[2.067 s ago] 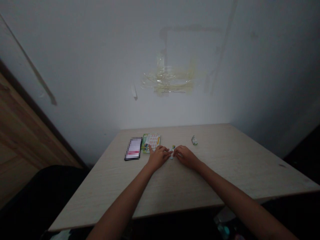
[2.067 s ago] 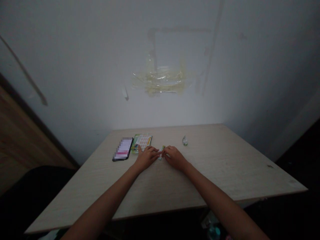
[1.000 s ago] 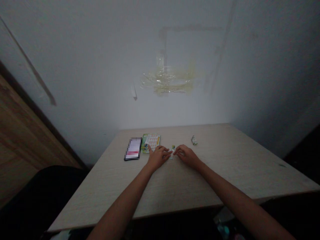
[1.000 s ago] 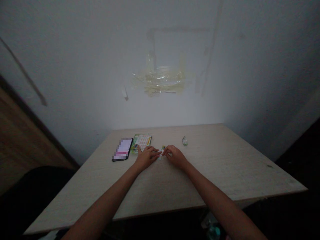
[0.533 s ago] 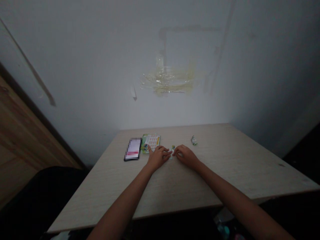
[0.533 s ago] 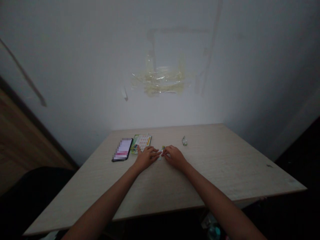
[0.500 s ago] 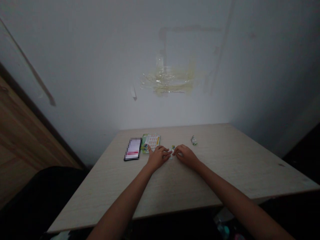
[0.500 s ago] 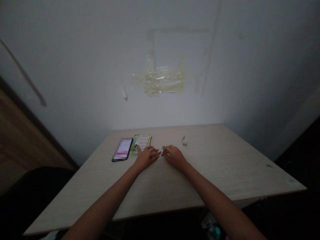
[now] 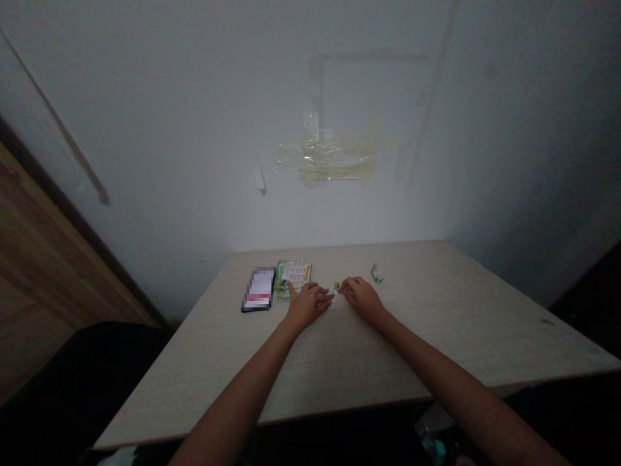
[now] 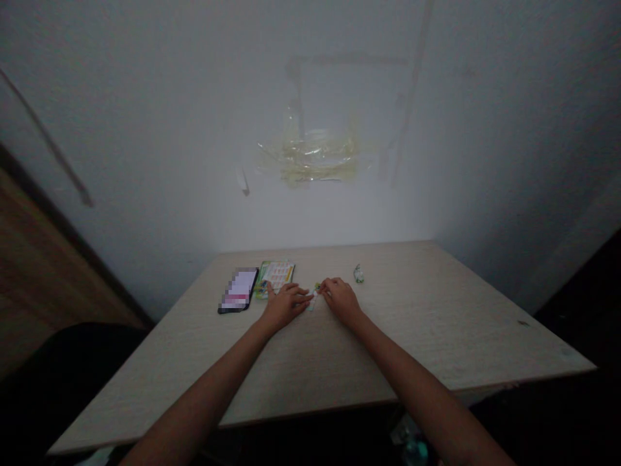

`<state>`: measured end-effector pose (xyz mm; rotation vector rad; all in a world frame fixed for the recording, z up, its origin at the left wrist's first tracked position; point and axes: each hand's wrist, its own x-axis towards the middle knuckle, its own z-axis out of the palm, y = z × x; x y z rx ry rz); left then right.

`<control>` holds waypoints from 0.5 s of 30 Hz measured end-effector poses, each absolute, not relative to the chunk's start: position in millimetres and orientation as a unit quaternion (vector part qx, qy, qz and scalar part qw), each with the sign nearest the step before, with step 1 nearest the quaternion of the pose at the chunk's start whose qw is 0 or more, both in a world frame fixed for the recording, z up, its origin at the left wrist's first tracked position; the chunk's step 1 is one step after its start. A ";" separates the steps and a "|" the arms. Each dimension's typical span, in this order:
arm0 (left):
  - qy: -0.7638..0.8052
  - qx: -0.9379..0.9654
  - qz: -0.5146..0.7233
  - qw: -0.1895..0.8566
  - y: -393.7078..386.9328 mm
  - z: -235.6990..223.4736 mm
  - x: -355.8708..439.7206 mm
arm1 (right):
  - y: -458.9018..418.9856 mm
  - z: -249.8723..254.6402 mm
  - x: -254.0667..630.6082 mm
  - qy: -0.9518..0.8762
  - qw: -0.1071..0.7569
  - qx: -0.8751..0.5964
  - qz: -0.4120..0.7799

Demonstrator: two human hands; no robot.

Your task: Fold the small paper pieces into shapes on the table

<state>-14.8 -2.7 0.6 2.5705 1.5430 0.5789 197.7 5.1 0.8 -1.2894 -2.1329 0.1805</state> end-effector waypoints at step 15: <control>0.508 0.840 0.185 0.044 -1.8 -1.0 -15.0 | 10.2 -4.9 193.9 -0.795 0.259 -0.547 0.033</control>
